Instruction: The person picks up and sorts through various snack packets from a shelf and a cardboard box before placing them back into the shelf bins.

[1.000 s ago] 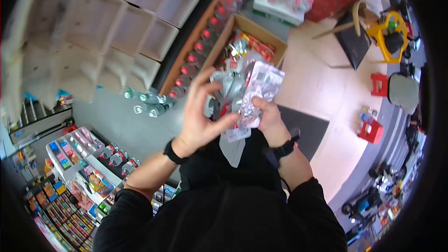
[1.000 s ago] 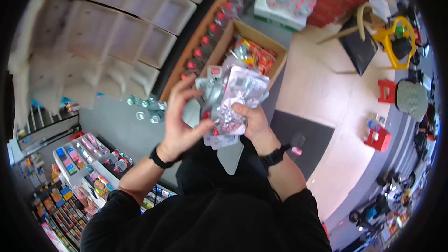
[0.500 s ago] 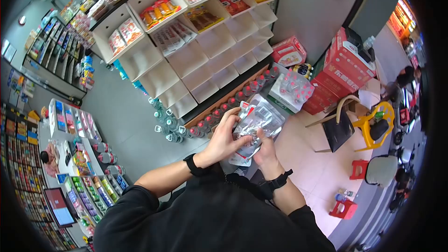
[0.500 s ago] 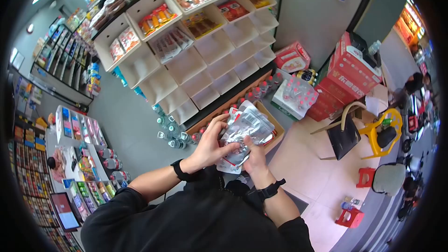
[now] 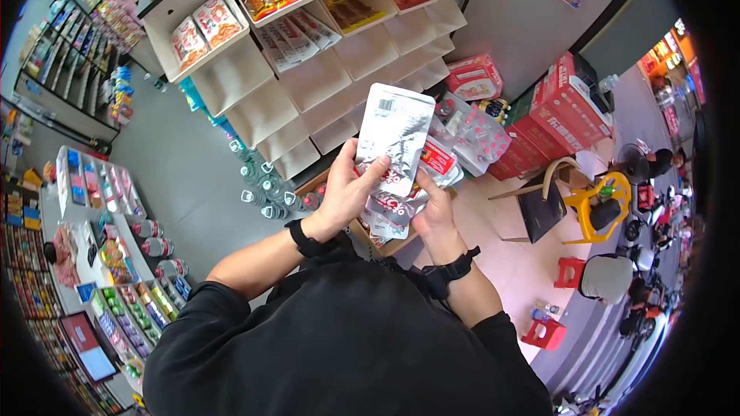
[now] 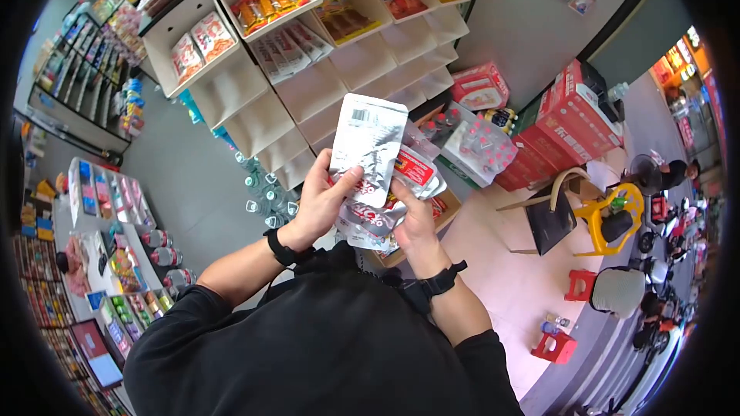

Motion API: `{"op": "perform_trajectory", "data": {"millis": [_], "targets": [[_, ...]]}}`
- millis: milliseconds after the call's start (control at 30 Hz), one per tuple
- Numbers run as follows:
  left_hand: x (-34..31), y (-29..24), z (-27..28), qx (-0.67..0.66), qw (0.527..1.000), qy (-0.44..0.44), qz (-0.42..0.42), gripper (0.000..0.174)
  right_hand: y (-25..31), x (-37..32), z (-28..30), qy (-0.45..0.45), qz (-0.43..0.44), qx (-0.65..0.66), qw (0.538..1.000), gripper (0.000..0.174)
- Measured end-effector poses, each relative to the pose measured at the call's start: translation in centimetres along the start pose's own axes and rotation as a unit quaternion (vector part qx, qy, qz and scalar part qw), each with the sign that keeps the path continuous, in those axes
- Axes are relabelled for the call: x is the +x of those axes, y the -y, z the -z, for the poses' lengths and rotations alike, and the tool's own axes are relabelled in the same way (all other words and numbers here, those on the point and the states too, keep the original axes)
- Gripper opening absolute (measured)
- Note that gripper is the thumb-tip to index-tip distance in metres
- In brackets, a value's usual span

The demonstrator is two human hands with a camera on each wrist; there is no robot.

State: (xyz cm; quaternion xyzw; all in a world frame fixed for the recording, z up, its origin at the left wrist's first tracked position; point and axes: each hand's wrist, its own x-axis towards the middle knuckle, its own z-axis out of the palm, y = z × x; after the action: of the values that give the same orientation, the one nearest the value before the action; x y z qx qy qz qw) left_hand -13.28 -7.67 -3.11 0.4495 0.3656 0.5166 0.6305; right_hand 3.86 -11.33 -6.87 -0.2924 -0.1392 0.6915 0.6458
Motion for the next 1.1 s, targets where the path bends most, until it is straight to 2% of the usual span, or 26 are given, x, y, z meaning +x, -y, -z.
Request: {"op": "perform_trajectory", "data": {"millis": [67, 167, 233, 367, 467, 667, 733, 800, 833, 867, 933, 967, 1033, 1067, 1100], "targets": [[1.3, -1.1, 1.8, -0.062, 0.997, 0.0, 0.039, 0.034, -1.3, 1.6, -0.9, -0.007, 0.009, -0.004, 1.0, 0.046], [3.4, -2.6, 4.5, -0.093, 0.995, -0.001, 0.034, 0.035, -3.2, 4.3, -2.4, -0.015, 0.012, 0.003, 1.0, 0.047], [4.8, -4.0, 6.2, -0.183, 0.98, 0.003, 0.075, 0.037, -4.1, 5.6, -3.4, -0.024, -0.017, 0.028, 0.999, 0.049], [6.1, -6.0, 8.5, -0.213, 0.971, 0.013, 0.11, 0.044, -4.8, 7.5, -4.8, -0.011, -0.045, 0.043, 0.998, 0.054], [6.5, -5.4, 10.0, -0.231, 0.966, 0.019, 0.111, 0.045, -5.6, 8.7, -4.7, 0.006, -0.053, 0.008, 0.999, 0.057], [5.2, -7.2, 10.5, -0.21, 0.977, 0.001, 0.033, 0.047, -5.1, 10.3, -3.4, 0.038, -0.143, 0.035, 0.988, 0.063], [5.1, -6.8, 11.5, -0.207, 0.978, -0.012, -0.022, 0.041, -4.5, 10.1, -2.6, 0.035, -0.114, 0.011, 0.993, 0.062], [5.0, -6.4, 14.6, -0.089, 0.993, -0.001, -0.081, 0.031, -3.3, 9.7, -2.1, 0.045, -0.124, 0.007, 0.991, 0.063], [5.7, -7.2, 16.0, 0.058, 0.981, 0.024, -0.185, 0.021, -2.5, 9.5, -1.5, 0.035, -0.12, 0.003, 0.992, 0.065], [5.7, -8.2, 17.9, 0.193, 0.958, 0.001, -0.212, 0.023, -2.0, 9.5, -1.1, 0.024, -0.116, -0.001, 0.993, 0.066], [7.0, -8.2, 23.1, 0.303, 0.923, -0.009, -0.238, 0.035, -0.9, 9.1, -0.7, 0.022, -0.105, -0.001, 0.994, 0.068], [8.0, -8.2, 25.6, 0.375, 0.888, -0.031, -0.264, 0.039, -0.3, 8.9, -0.3, 0.02, -0.101, 0.0, 0.995, 0.069], [10.6, -8.1, 29.6, 0.476, 0.834, -0.077, -0.267, 0.038, 0.4, 9.0, 1.3, 0.01, -0.081, -0.009, 0.997, 0.069], [12.2, -7.8, 31.0, 0.461, 0.848, -0.098, -0.244, 0.036, 0.7, 8.8, 1.5, 0.011, -0.079, -0.009, 0.997, 0.069], [14.2, -7.5, 32.7, 0.471, 0.841, -0.095, -0.247, 0.034, 0.9, 8.7, 1.4, 0.005, -0.074, -0.003, 0.997, 0.068]]}}
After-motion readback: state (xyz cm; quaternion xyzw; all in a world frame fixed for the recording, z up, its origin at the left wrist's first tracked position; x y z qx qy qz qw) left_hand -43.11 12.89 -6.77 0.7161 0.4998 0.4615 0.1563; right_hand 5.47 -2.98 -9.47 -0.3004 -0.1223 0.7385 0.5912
